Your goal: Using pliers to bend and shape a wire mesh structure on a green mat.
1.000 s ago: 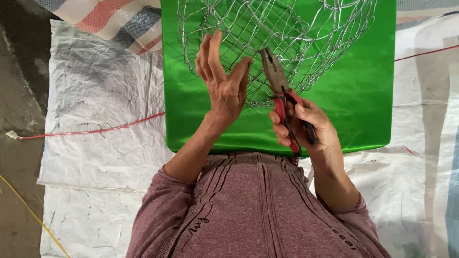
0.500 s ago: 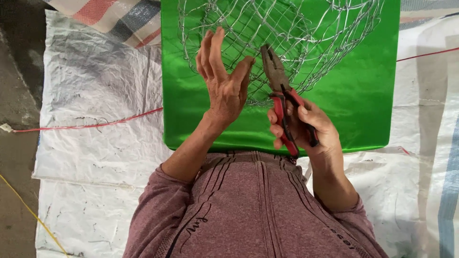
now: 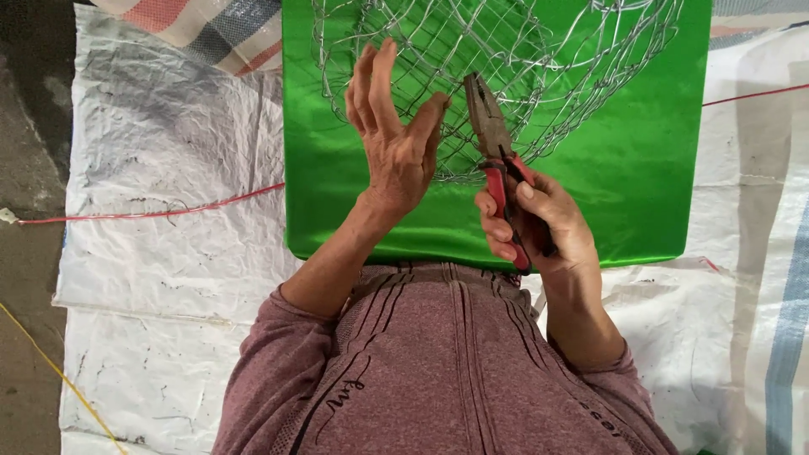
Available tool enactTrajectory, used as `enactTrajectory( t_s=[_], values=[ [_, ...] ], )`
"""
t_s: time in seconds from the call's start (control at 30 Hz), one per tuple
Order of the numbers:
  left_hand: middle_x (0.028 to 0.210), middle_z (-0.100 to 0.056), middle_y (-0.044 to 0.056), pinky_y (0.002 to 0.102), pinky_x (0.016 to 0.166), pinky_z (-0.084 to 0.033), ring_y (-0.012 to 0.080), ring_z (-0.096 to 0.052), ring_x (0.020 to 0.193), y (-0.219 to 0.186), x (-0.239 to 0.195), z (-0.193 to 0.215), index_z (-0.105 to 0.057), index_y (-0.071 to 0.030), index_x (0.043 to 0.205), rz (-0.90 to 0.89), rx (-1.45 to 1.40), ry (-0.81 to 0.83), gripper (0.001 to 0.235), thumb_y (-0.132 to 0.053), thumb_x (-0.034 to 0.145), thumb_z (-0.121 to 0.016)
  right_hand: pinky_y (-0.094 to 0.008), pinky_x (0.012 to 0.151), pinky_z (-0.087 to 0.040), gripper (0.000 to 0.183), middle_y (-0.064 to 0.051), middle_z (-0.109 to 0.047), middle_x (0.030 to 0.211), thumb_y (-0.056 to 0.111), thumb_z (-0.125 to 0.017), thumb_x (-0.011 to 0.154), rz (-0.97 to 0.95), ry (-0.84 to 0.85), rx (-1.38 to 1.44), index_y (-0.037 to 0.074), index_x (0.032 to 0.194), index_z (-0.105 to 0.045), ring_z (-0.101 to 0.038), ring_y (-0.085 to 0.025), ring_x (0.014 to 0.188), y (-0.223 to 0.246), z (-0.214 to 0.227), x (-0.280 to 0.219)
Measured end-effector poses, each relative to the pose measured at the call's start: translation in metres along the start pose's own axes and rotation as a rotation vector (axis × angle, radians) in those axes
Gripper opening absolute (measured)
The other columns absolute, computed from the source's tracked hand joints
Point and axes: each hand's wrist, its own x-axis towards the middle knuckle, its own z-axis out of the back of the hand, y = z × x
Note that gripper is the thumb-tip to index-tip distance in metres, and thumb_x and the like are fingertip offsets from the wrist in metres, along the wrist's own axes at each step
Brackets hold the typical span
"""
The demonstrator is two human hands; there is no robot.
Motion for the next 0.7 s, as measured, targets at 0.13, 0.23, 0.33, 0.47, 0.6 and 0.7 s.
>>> enactTrajectory(
  t_s=[0.13, 0.23, 0.33, 0.47, 0.6, 0.7],
  values=[
    [0.167, -0.019, 0.003, 0.055, 0.135, -0.019, 0.0300, -0.016, 0.160, -0.002, 0.000, 0.000, -0.079, -0.021, 0.100, 0.008, -0.024, -0.010, 0.009, -0.027, 0.106, -0.076, -0.028, 0.043, -0.049, 0.035, -0.019, -0.061, 0.094, 0.009, -0.066, 0.099, 0.031, -0.024, -0.076, -0.008, 0.124, -0.050, -0.060, -0.020, 0.066, -0.004, -0.002, 0.000],
    [0.167, -0.019, 0.001, 0.054, 0.135, -0.021, 0.0294, -0.017, 0.160, -0.003, 0.001, -0.001, -0.077, -0.021, 0.100, 0.006, 0.004, -0.029, 0.004, -0.022, 0.103, -0.078, -0.030, 0.047, -0.048, 0.032, -0.021, -0.062, 0.095, 0.010, -0.065, 0.098, 0.032, -0.079, -0.070, -0.008, 0.121, -0.052, -0.060, -0.021, 0.068, -0.007, -0.013, -0.001],
    [0.168, -0.019, -0.003, 0.052, 0.136, -0.020, 0.0270, -0.017, 0.161, -0.001, -0.001, -0.003, -0.076, -0.028, 0.102, 0.029, -0.007, -0.035, 0.003, -0.028, 0.104, -0.079, -0.037, 0.061, -0.059, 0.051, -0.025, -0.065, 0.110, 0.018, -0.070, 0.100, -0.014, 0.015, -0.015, -0.008, 0.138, -0.047, -0.068, -0.028, 0.085, -0.009, 0.006, -0.003],
    [0.168, -0.016, 0.001, 0.055, 0.136, -0.022, 0.0293, -0.014, 0.162, 0.008, -0.008, 0.009, -0.081, -0.021, 0.115, 0.014, -0.095, 0.031, 0.021, -0.034, 0.111, -0.066, -0.047, 0.072, -0.064, 0.058, -0.030, -0.063, 0.114, 0.015, -0.070, 0.102, -0.049, 0.083, 0.052, -0.010, 0.145, -0.040, -0.068, -0.035, 0.095, -0.006, 0.008, -0.020],
    [0.173, -0.013, -0.002, 0.050, 0.144, -0.015, 0.0240, -0.017, 0.164, 0.028, -0.028, 0.011, -0.074, -0.022, 0.117, 0.085, -0.169, -0.088, 0.013, -0.027, 0.106, -0.067, -0.044, 0.068, -0.065, 0.052, -0.027, -0.066, 0.111, 0.017, -0.069, 0.101, -0.019, 0.065, -0.137, -0.010, 0.137, -0.043, -0.071, -0.032, 0.088, -0.007, 0.013, -0.032],
    [0.171, -0.016, 0.002, 0.052, 0.142, -0.019, 0.0274, -0.020, 0.163, 0.034, -0.032, 0.018, -0.073, -0.020, 0.114, 0.146, -0.142, -0.096, 0.015, -0.031, 0.105, -0.067, -0.046, 0.070, -0.065, 0.051, -0.029, -0.066, 0.111, 0.015, -0.070, 0.101, -0.032, 0.074, -0.114, -0.010, 0.136, -0.043, -0.072, -0.034, 0.089, -0.013, 0.015, -0.037]
  ],
)
